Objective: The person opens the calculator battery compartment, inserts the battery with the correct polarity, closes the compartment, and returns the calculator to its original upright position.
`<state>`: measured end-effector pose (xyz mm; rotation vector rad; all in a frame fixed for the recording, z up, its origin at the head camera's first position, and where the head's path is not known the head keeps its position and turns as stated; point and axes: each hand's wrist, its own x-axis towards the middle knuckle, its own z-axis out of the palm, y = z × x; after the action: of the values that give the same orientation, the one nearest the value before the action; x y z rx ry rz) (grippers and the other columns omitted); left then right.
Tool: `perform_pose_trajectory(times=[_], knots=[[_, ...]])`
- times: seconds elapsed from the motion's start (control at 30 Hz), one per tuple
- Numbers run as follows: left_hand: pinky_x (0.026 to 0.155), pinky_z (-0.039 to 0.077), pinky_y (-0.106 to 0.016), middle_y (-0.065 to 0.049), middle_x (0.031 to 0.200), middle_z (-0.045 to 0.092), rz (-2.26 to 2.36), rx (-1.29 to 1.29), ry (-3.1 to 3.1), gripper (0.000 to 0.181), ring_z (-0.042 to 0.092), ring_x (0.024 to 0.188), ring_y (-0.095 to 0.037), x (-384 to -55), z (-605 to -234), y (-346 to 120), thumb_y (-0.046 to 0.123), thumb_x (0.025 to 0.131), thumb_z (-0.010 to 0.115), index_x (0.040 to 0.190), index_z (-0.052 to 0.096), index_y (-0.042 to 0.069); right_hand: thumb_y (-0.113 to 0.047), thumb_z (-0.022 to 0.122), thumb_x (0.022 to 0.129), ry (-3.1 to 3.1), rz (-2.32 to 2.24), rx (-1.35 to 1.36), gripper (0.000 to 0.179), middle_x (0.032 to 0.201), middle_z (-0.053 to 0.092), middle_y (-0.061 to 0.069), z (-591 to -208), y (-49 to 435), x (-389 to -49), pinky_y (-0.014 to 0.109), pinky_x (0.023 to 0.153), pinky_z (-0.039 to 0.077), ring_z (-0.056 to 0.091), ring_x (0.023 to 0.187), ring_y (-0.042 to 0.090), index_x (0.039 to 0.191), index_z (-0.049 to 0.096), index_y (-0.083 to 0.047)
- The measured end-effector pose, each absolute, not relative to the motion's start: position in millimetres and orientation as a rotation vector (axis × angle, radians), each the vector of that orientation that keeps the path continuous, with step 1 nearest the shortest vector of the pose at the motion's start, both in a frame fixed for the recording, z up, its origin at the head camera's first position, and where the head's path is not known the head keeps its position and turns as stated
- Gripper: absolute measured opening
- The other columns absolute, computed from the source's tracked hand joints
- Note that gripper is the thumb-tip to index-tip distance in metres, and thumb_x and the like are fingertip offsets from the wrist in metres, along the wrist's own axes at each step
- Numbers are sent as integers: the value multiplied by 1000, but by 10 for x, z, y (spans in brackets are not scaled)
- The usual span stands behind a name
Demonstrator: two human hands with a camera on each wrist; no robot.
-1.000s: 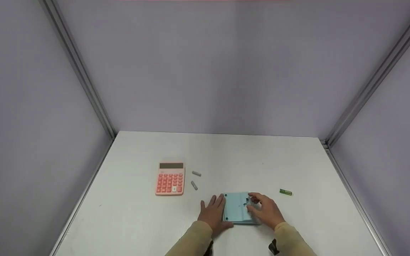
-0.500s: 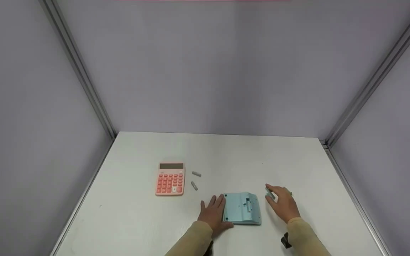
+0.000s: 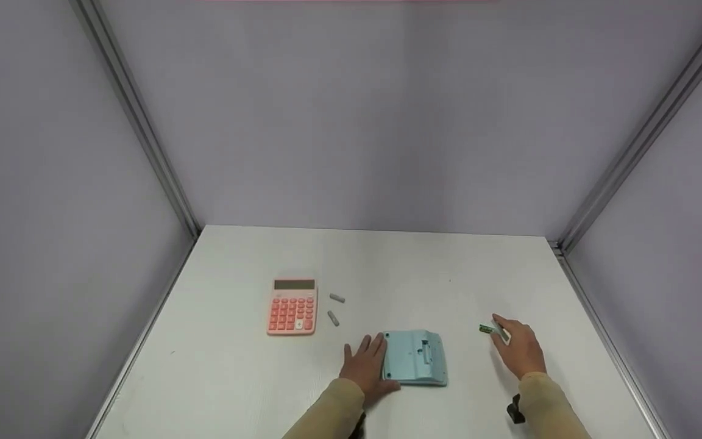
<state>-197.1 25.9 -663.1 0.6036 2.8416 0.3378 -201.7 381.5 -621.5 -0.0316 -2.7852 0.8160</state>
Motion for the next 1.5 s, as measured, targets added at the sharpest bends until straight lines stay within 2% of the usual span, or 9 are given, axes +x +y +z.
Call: perform_pose_trajectory(times=[0.4,0.77,1.07,1.27,1.5], knots=[[110,20,-63,2,160,16,323,611,2835,105,19,145,-26,-1977,-6614,262,78,74,52,154,23,17,-10,63,91,-2839,831,-172,44,113,62,20,-6301,4089,-1925,53,86,48,58,102,36,133,56,-3],[110,20,-64,2,160,18,340,607,2844,106,20,145,-26,-1979,-6614,258,78,73,55,154,24,17,-7,62,91,-2906,827,-254,45,121,59,26,-6399,4181,-1883,56,94,44,53,114,45,134,54,0],[110,19,-64,2,160,19,346,605,2843,105,20,145,-26,-1989,-6642,265,77,73,57,153,25,17,-10,60,93,-2989,862,-373,44,121,57,25,-6480,4211,-1861,58,95,43,52,115,45,135,52,0],[110,19,-64,2,160,19,361,599,2846,106,20,145,-26,-1992,-6680,266,78,72,57,153,25,18,-11,60,93,-3001,882,-407,44,117,57,24,-6520,4197,-1875,57,92,45,54,111,43,134,53,1],[110,18,-64,3,160,17,369,601,2847,107,19,145,-25,-1998,-6700,260,80,72,53,154,24,18,-13,60,93,-3021,869,-392,43,123,51,29,-6547,4207,-1886,58,93,44,50,114,48,134,53,1]])
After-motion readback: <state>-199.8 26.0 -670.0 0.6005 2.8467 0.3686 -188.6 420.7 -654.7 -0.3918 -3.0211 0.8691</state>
